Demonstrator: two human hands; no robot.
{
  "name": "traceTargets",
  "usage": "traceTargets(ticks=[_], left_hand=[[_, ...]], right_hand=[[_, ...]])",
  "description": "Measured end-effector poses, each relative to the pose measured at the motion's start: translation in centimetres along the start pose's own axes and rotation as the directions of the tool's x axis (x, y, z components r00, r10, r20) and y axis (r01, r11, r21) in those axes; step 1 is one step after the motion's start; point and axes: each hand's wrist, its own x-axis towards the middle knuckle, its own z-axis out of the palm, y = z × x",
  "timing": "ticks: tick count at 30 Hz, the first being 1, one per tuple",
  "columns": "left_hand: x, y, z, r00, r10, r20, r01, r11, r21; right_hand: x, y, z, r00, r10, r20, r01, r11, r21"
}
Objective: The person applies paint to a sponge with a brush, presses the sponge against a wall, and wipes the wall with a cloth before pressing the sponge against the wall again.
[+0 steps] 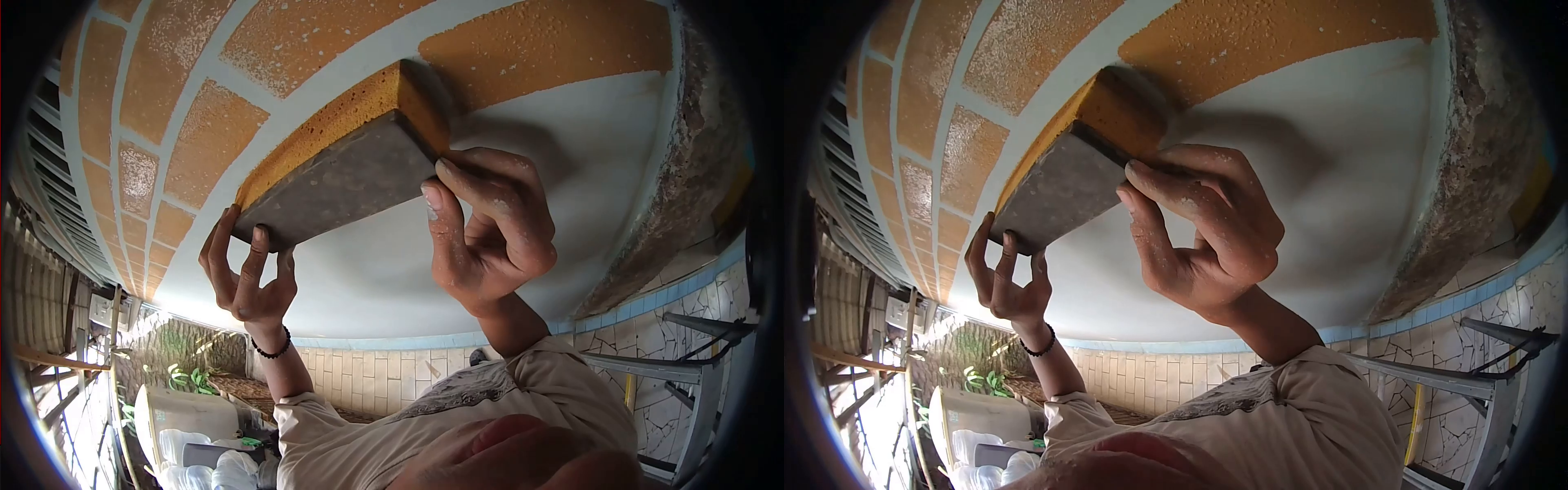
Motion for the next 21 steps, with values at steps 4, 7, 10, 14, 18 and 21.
traceTargets(ticks=[4, 7, 10, 14, 18, 21], left_hand=[[0.5, 0.7, 0.1, 0.999, 0.021, -0.044, -0.017, 0.996, 0.088], [0.2, 1.1, 0.7, 0.995, 0.026, -0.097, -0.012, 0.989, 0.145], [-0.1, 1.0, 1.3, 0.99, -0.015, -0.138, 0.026, 0.996, 0.08], [0.0, 1.4, 1.6, 0.987, -0.053, -0.151, 0.058, 0.998, 0.028], [0.7, 1.5, 1.2, 0.994, 0.069, -0.086, -0.058, 0.99, 0.128], [0.8, 1.5, 1.3, 0.995, 0.084, -0.057, -0.074, 0.985, 0.159]], right_hand=[[0.5, 0.3, -0.1, 0.999, -0.031, -0.013, 0.031, 0.999, -0.045], [0.4, 0.4, -0.1, 1.0, -0.023, -0.007, 0.023, 0.999, -0.044], [0.4, 0.5, -0.1, 0.999, -0.031, -0.01, 0.03, 0.998, -0.048], [0.4, 0.6, -0.1, 1.0, -0.03, -0.001, 0.029, 0.999, -0.041], [0.5, 0.8, 0.0, 0.999, -0.036, 0.002, 0.036, 0.999, -0.039], [0.6, 1.1, 0.0, 0.998, -0.062, 0.009, 0.063, 0.997, -0.044]])
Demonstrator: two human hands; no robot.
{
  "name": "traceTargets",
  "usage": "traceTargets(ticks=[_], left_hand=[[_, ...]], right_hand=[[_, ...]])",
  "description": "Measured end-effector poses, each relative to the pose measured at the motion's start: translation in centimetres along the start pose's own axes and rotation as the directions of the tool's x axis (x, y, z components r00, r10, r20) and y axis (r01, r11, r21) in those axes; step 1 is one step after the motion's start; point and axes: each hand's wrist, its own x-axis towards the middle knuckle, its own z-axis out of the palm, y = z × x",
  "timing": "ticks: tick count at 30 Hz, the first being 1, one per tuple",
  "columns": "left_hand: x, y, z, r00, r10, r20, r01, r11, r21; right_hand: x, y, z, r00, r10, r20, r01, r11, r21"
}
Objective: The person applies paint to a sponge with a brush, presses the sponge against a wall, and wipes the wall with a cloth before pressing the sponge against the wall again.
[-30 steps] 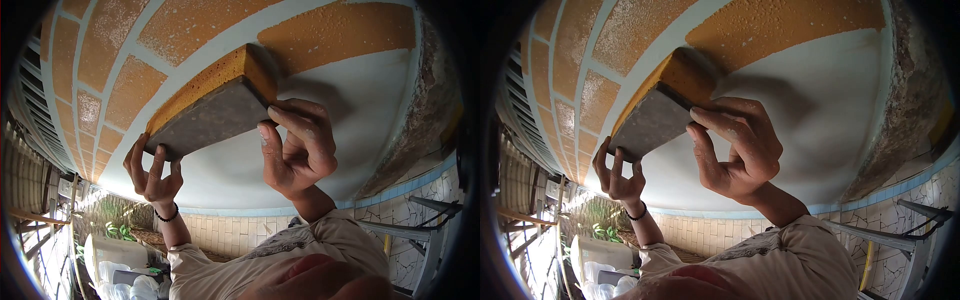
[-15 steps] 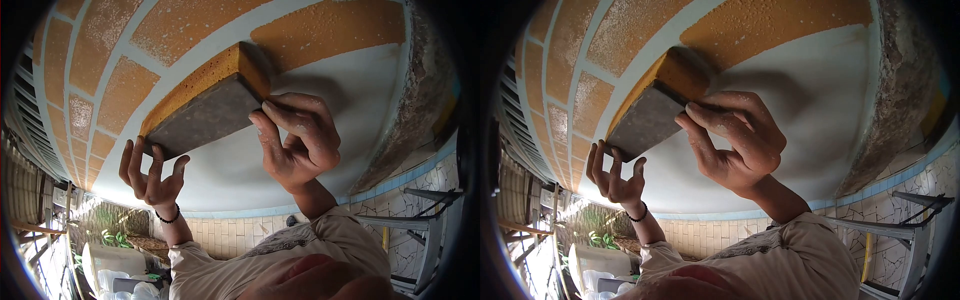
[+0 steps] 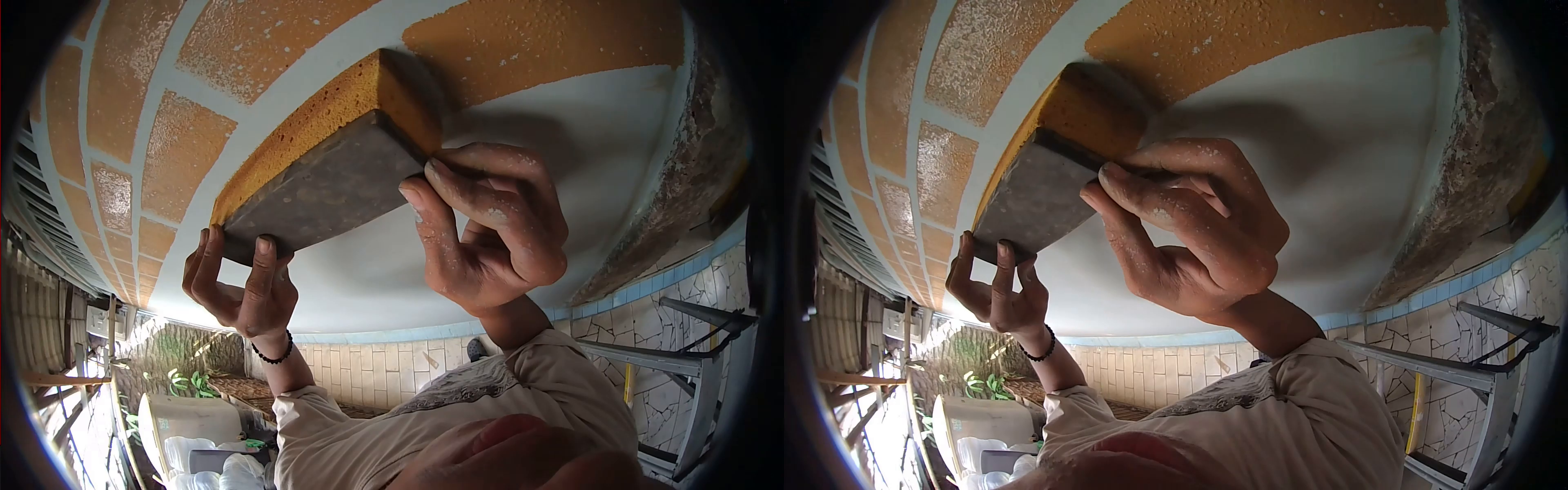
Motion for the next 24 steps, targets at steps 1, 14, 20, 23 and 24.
traceTargets(ticks=[1, 14, 20, 23, 24], left_hand=[[0.0, 0.1, 0.0, 1.0, -0.016, 0.004, 0.016, 1.0, -0.003], [-0.1, 0.6, 0.9, 0.991, -0.133, -0.002, 0.133, 0.99, -0.047], [0.0, 0.5, 0.9, 0.996, -0.087, -0.011, 0.087, 0.996, -0.026], [0.1, 0.8, 0.8, 0.995, -0.102, 0.002, 0.102, 0.994, -0.047], [0.2, 0.8, 0.8, 0.994, -0.11, 0.008, 0.11, 0.993, -0.051]], right_hand=[[0.0, 0.1, 0.0, 1.0, -0.004, 0.002, 0.004, 1.0, -0.002], [0.7, 0.9, 0.2, 0.998, -0.044, 0.036, 0.046, 0.997, -0.067], [1.3, -1.0, 0.5, 0.998, -0.034, 0.061, 0.042, 0.99, -0.134], [1.1, -0.3, 0.7, 0.993, -0.078, 0.093, 0.098, 0.968, -0.23], [1.1, -0.3, 0.9, 0.995, -0.064, 0.081, 0.083, 0.965, -0.248]])
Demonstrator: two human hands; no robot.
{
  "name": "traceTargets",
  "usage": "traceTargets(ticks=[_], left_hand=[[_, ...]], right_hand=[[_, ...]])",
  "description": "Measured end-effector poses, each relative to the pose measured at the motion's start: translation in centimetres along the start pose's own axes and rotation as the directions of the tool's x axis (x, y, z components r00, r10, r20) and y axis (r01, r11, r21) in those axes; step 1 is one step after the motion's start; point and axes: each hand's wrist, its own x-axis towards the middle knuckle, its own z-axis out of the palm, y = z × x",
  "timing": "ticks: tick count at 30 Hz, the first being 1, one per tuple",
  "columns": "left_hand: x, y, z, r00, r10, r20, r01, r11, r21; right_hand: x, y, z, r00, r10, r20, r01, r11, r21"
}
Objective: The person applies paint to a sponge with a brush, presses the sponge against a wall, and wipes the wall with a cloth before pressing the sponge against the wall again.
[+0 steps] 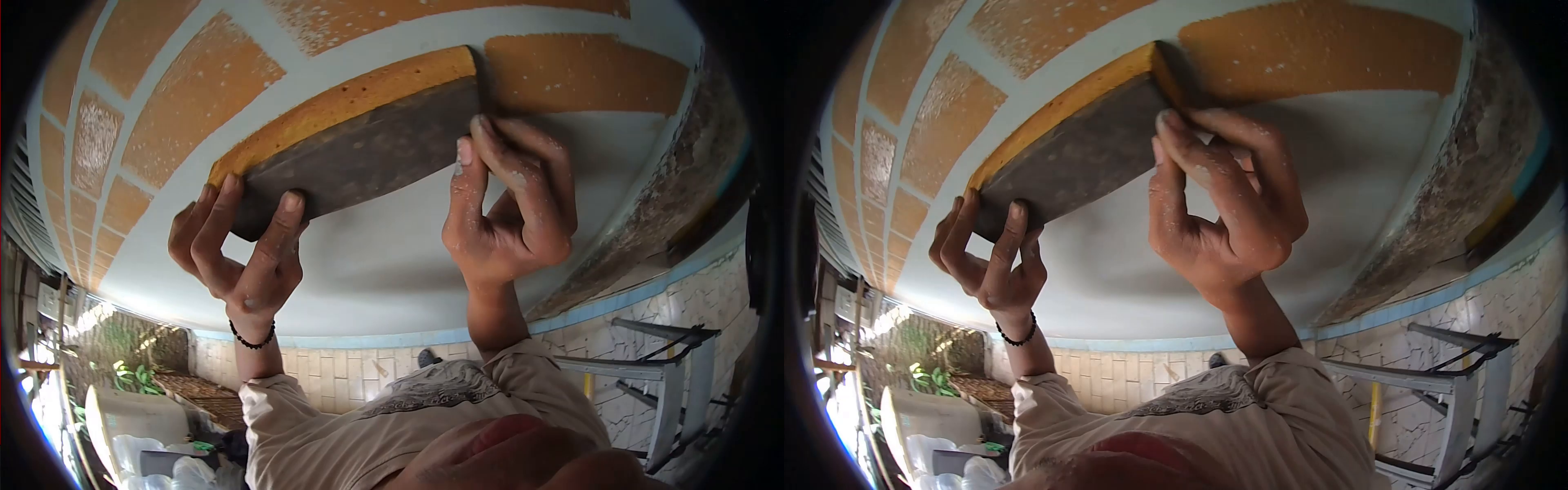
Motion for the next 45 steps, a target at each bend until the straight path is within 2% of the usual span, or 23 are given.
traceTargets(ticks=[5, 12, 16, 20, 22, 25, 27, 30, 33, 36, 40, 43, 45], left_hand=[[0.1, 0.0, 0.1, 0.996, -0.083, -0.025, 0.082, 0.995, -0.049], [-0.1, 0.0, 0.5, 0.995, -0.091, -0.042, 0.089, 0.995, -0.047], [-0.2, -0.3, 0.3, 0.998, -0.061, -0.017, 0.06, 0.997, -0.052], [0.2, -0.2, 0.3, 0.997, -0.069, -0.026, 0.067, 0.996, -0.062], [0.2, 0.0, 0.2, 0.995, -0.092, -0.038, 0.089, 0.994, -0.062], [0.1, 0.6, 0.2, 0.985, -0.136, -0.103, 0.133, 0.991, -0.036], [-0.2, 1.4, 0.3, 0.969, -0.212, -0.128, 0.21, 0.977, -0.03], [-0.7, 2.8, 1.3, 0.921, -0.322, -0.217, 0.315, 0.947, -0.069], [-1.1, 3.8, 2.7, 0.848, -0.431, -0.307, 0.397, 0.902, -0.17], [-1.4, 4.6, 2.7, 0.817, -0.506, -0.276, 0.443, 0.858, -0.26], [-1.7, 4.8, 3.0, 0.794, -0.554, -0.251, 0.456, 0.815, -0.357], [-1.9, 5.1, 4.3, 0.754, -0.585, -0.299, 0.451, 0.792, -0.412], [-2.1, 4.9, 5.4, 0.748, -0.596, -0.291, 0.456, 0.781, -0.428]], right_hand=[[0.2, -0.4, -0.1, 0.998, -0.063, 0.018, 0.063, 0.998, -0.023], [-0.1, -0.2, 0.3, 0.995, -0.09, 0.028, 0.093, 0.992, -0.081], [-0.3, -0.2, 1.2, 0.998, 0.053, -0.032, -0.054, 0.998, -0.043], [-0.1, 0.0, 1.2, 0.998, -0.052, -0.03, 0.049, 0.995, -0.085], [0.4, -0.5, 0.7, 0.972, -0.236, 0.009, 0.233, 0.956, -0.177], [0.4, -1.6, 1.1, 0.929, -0.354, 0.104, 0.367, 0.917, -0.156], [0.2, -3.9, 0.7, 0.912, -0.33, 0.244, 0.372, 0.915, -0.156], [0.1, -6.2, 0.7, 0.833, -0.334, 0.442, 0.433, 0.89, -0.143], [0.2, -6.2, 2.0, 0.762, -0.379, 0.525, 0.523, 0.839, -0.153], [1.1, -5.8, 1.9, 0.68, -0.444, 0.583, 0.634, 0.756, -0.163], [1.1, -6.6, 2.5, 0.722, -0.392, 0.57, 0.578, 0.795, -0.185], [1.6, -6.5, 2.2, 0.651, -0.414, 0.637, 0.656, 0.728, -0.198], [1.1, -6.2, 3.1, 0.655, -0.416, 0.631, 0.679, 0.691, -0.249]])
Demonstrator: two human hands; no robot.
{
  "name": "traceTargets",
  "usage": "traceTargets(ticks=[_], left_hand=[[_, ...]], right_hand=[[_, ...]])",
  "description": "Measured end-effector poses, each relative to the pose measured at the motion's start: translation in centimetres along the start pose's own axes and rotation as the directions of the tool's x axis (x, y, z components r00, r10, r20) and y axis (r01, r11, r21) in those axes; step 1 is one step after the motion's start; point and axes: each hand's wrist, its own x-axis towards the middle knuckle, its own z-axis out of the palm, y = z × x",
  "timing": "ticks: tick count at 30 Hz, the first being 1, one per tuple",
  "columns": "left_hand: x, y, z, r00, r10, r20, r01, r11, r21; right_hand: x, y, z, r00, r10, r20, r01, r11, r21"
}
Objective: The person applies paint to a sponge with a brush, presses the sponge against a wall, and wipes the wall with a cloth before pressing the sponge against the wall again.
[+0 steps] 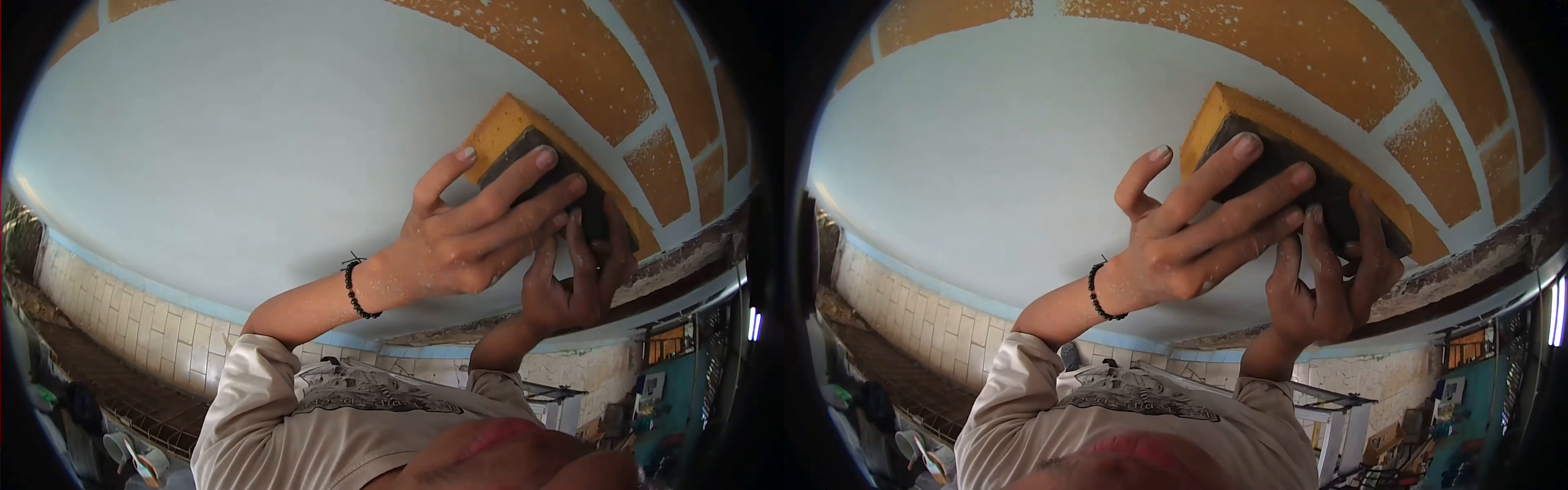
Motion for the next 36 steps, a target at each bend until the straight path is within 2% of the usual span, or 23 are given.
traceTargets(ticks=[4, 7, 16, 18, 22, 23, 26, 29, 34, 36], left_hand=[[-0.2, -0.5, 0.2, 0.998, -0.043, 0.034, 0.045, 0.997, -0.067], [0.0, -0.6, 0.7, 0.999, -0.049, -0.01, 0.048, 0.996, -0.08], [0.3, -0.8, 0.7, 0.998, -0.057, 0.022, 0.059, 0.992, -0.109], [0.4, -0.7, 0.7, 0.998, -0.065, -0.003, 0.064, 0.99, -0.124], [0.5, -0.4, 0.9, 0.994, -0.068, -0.083, 0.055, 0.988, -0.145], [0.7, -0.4, 0.7, 0.995, -0.061, -0.076, 0.049, 0.989, -0.141], [0.7, -0.1, 0.4, 0.997, -0.039, -0.068, 0.032, 0.995, -0.098], [0.7, -0.1, 0.4, 0.998, 0.003, -0.057, -0.005, 0.999, -0.038], [0.8, -0.2, -0.1, 0.995, 0.085, 0.056, -0.088, 0.995, 0.053], [0.8, -0.4, 0.0, 0.99, 0.128, 0.056, -0.133, 0.988, 0.082]], right_hand=[[0.4, -0.3, 0.7, 1.0, 0.009, -0.016, -0.01, 1.0, -0.009], [0.0, -0.3, 0.5, 0.996, 0.084, -0.024, -0.084, 0.996, 0.034], [0.4, 0.5, 1.0, 1.0, 0.021, 0.001, -0.021, 1.0, 0.014], [0.3, 1.3, 0.3, 1.0, 0.023, 0.019, -0.025, 0.996, 0.084], [-1.8, 2.9, -1.6, 0.985, 0.157, -0.07, -0.141, 0.971, 0.192], [-1.8, 3.2, -2.2, 0.993, 0.102, -0.062, -0.093, 0.987, 0.135], [-2.1, 3.2, -2.8, 0.986, 0.164, -0.024, -0.16, 0.979, 0.126], [-1.8, 3.6, -2.8, 0.99, 0.141, 0.017, -0.142, 0.982, 0.128], [-1.6, 4.7, -1.9, 0.986, 0.164, 0.025, -0.165, 0.959, 0.229], [-1.5, 5.4, -1.4, 0.988, 0.152, 0.009, -0.149, 0.954, 0.26]])
